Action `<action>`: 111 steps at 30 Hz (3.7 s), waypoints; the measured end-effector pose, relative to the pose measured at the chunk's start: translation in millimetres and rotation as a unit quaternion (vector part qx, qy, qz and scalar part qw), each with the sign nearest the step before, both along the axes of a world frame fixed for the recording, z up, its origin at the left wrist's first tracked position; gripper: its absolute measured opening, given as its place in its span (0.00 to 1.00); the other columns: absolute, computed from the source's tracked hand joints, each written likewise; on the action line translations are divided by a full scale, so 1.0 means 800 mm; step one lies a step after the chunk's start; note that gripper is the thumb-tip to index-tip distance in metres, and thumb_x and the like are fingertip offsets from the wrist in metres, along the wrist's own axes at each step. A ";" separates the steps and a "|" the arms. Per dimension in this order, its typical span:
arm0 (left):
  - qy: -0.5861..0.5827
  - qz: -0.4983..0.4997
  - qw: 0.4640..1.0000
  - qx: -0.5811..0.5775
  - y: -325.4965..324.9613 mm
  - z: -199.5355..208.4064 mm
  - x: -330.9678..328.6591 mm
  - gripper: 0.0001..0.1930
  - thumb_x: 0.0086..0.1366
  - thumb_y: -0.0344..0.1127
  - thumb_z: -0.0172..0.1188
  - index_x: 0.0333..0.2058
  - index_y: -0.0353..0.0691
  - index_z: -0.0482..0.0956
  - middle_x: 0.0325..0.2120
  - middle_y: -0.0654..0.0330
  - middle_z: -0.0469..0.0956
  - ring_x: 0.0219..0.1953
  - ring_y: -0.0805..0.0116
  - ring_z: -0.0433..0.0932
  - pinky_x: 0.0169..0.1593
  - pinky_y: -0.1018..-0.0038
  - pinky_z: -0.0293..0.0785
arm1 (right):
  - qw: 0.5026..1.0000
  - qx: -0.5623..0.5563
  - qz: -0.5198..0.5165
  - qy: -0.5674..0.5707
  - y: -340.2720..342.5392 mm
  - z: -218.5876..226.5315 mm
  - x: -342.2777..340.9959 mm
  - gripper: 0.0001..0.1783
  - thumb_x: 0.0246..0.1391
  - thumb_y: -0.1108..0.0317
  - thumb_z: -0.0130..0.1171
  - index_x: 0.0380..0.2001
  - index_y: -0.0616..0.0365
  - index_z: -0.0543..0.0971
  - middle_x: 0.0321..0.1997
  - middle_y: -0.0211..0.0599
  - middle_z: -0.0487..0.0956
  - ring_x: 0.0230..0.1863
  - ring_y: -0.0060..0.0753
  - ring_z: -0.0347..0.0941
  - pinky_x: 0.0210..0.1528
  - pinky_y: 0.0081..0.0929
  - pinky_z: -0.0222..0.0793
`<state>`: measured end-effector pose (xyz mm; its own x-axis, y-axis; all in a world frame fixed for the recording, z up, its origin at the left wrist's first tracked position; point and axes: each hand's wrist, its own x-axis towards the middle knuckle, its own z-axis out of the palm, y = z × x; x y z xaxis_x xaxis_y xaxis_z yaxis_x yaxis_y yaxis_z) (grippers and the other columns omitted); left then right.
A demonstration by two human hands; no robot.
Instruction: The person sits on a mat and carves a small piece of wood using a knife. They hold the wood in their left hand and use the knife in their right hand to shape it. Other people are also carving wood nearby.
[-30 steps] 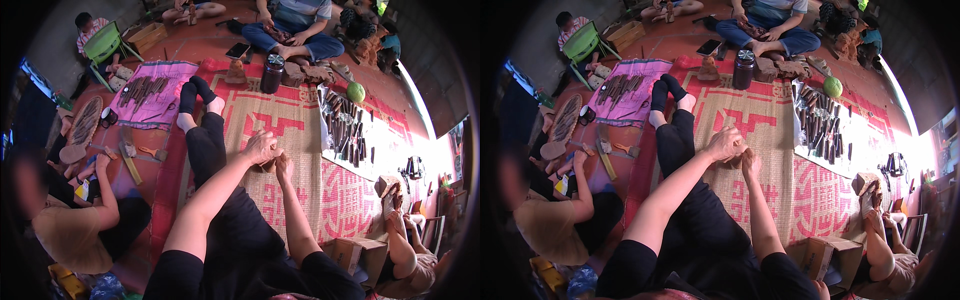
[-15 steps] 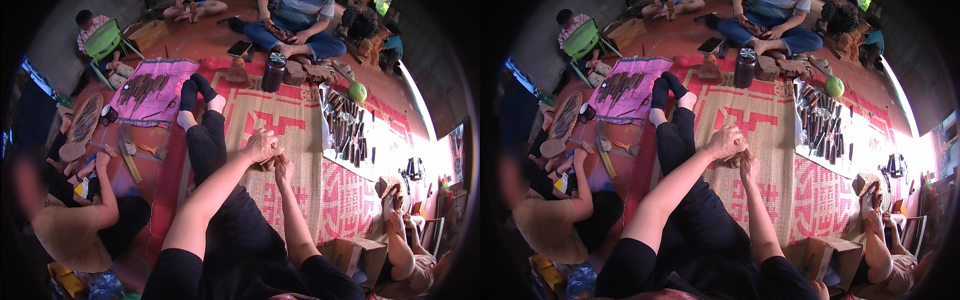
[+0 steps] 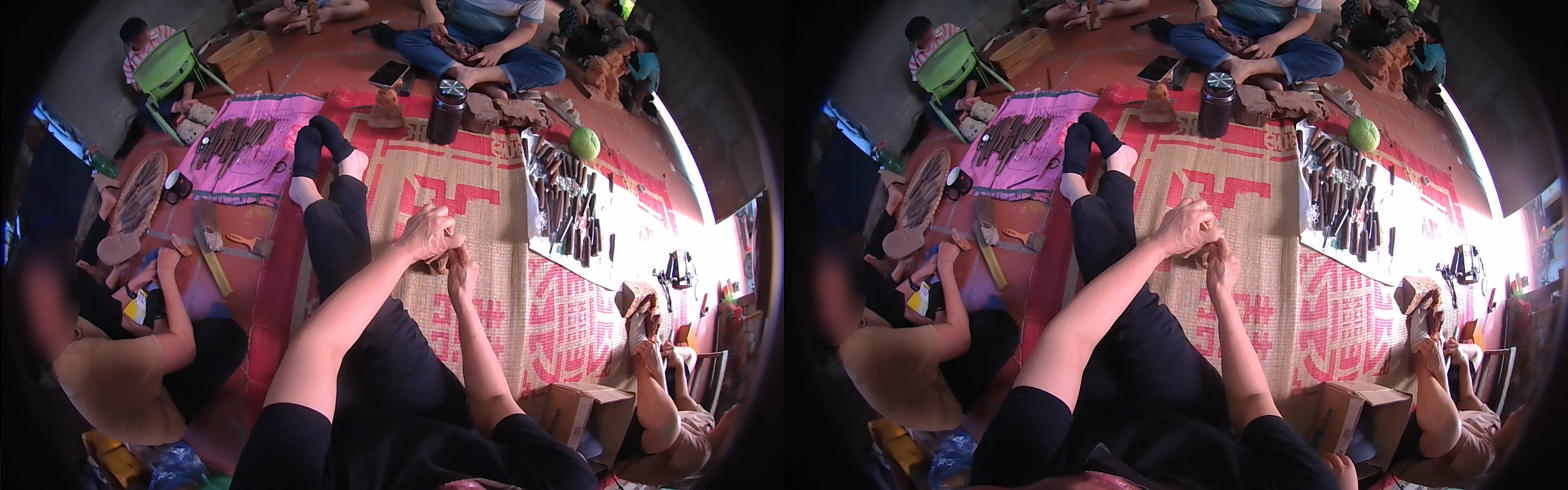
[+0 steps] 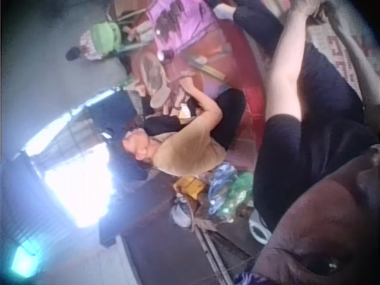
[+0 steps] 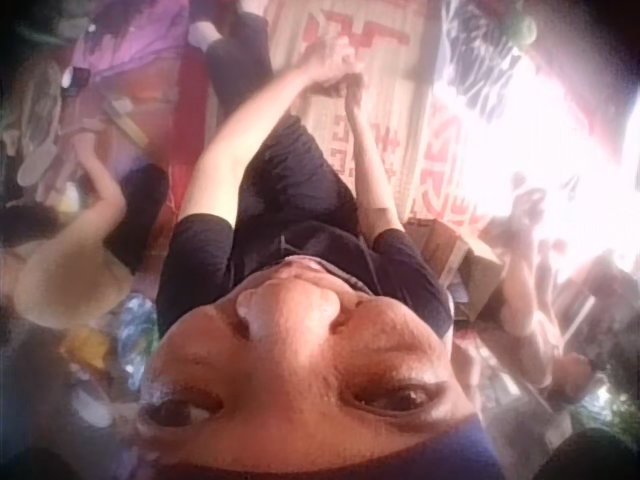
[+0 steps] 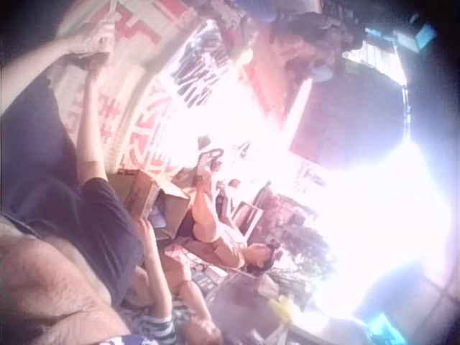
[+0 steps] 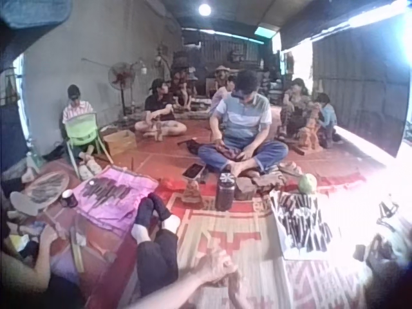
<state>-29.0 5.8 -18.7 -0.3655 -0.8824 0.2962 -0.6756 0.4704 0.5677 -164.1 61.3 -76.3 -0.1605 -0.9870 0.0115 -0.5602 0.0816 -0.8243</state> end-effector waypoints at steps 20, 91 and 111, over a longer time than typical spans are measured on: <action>0.000 0.001 1.000 0.005 -0.004 0.001 -0.013 0.25 0.52 0.60 0.58 0.22 0.40 0.77 0.27 0.59 0.71 0.36 0.60 0.70 0.45 0.66 0.67 | 0.995 0.074 -0.030 -0.064 -0.017 -0.039 -0.030 0.16 0.59 0.60 0.48 0.41 0.56 0.81 0.24 0.43 0.79 0.27 0.37 0.76 0.32 0.34 0.68; 0.004 0.007 1.000 -0.004 -0.001 0.007 -0.012 0.24 0.53 0.59 0.57 0.23 0.40 0.78 0.28 0.59 0.71 0.35 0.59 0.70 0.44 0.65 0.68 | 0.999 0.016 -0.034 -0.031 -0.013 -0.049 -0.017 0.14 0.54 0.67 0.48 0.38 0.59 0.80 0.15 0.30 0.72 0.14 0.22 0.65 0.20 0.25 0.63; -0.008 0.007 1.000 0.010 0.003 0.010 -0.009 0.24 0.53 0.59 0.58 0.24 0.39 0.78 0.28 0.58 0.72 0.37 0.59 0.70 0.46 0.65 0.68 | 0.992 0.049 -0.054 -0.100 0.015 -0.049 -0.006 0.18 0.56 0.66 0.48 0.49 0.52 0.77 0.27 0.51 0.79 0.26 0.48 0.76 0.32 0.41 0.70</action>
<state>-35.9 7.9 -10.4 -0.3570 -0.8934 0.2729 -0.6920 0.4492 0.5651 -169.0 73.5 -115.5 -0.2546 -0.9587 -0.1266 -0.3695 0.2174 -0.9034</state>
